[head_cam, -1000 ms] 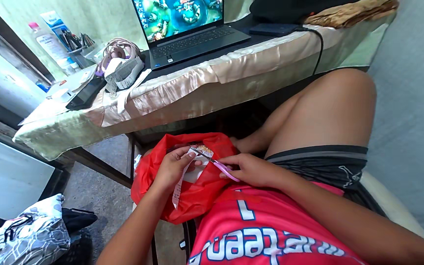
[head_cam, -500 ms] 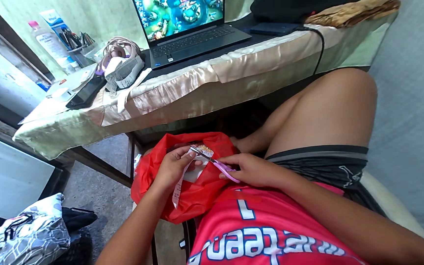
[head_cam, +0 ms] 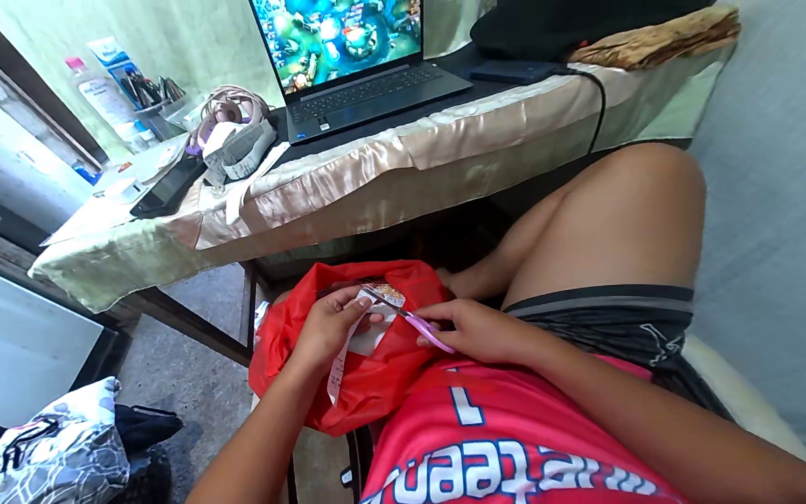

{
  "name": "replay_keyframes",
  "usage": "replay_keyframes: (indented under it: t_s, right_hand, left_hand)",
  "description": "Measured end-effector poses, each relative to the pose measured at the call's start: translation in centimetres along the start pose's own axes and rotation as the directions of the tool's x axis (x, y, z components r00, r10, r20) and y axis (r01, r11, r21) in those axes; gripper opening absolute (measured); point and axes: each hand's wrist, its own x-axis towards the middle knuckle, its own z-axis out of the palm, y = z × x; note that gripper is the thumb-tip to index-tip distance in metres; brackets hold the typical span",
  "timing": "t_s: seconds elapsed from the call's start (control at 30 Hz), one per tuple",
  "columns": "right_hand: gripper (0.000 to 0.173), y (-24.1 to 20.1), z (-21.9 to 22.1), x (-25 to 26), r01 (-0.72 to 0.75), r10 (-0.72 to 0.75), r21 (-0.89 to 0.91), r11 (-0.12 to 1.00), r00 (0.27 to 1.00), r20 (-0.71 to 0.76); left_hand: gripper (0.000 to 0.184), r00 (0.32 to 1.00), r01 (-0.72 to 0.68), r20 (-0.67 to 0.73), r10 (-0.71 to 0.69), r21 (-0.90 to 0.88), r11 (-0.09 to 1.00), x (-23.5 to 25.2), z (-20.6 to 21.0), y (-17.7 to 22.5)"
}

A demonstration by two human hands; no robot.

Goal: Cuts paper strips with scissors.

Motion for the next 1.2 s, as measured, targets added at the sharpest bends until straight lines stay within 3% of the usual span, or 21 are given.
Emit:
replay_keyframes:
  t_s: [0.17, 0.6, 0.9, 1.2]
  right_hand:
    - [0.046, -0.17, -0.08, 0.07, 0.02, -0.02, -0.005, 1.0, 1.0, 0.022]
    - [0.034, -0.22, 0.0, 0.12, -0.014, 0.014, 0.006, 1.0, 1.0, -0.012]
    - [0.047, -0.37, -0.02, -0.02, -0.003, 0.001, 0.045, 0.999, 0.999, 0.053]
    - [0.041, -0.37, 0.19, 0.0, -0.028, 0.028, 0.003, 1.0, 1.0, 0.013]
  left_hand:
    - [0.028, 1.0, 0.001, 0.0, -0.001, 0.004, 1.0, -0.01, 0.01, -0.02]
    - [0.027, 1.0, -0.012, 0.006, 0.012, -0.006, 1.0, -0.08, 0.01, -0.07]
    - [0.029, 1.0, 0.001, 0.009, 0.0, -0.018, 1.0, -0.01, 0.08, -0.12]
    - [0.027, 1.0, 0.0, 0.001, 0.0, 0.0, 1.0, -0.07, 0.12, -0.08]
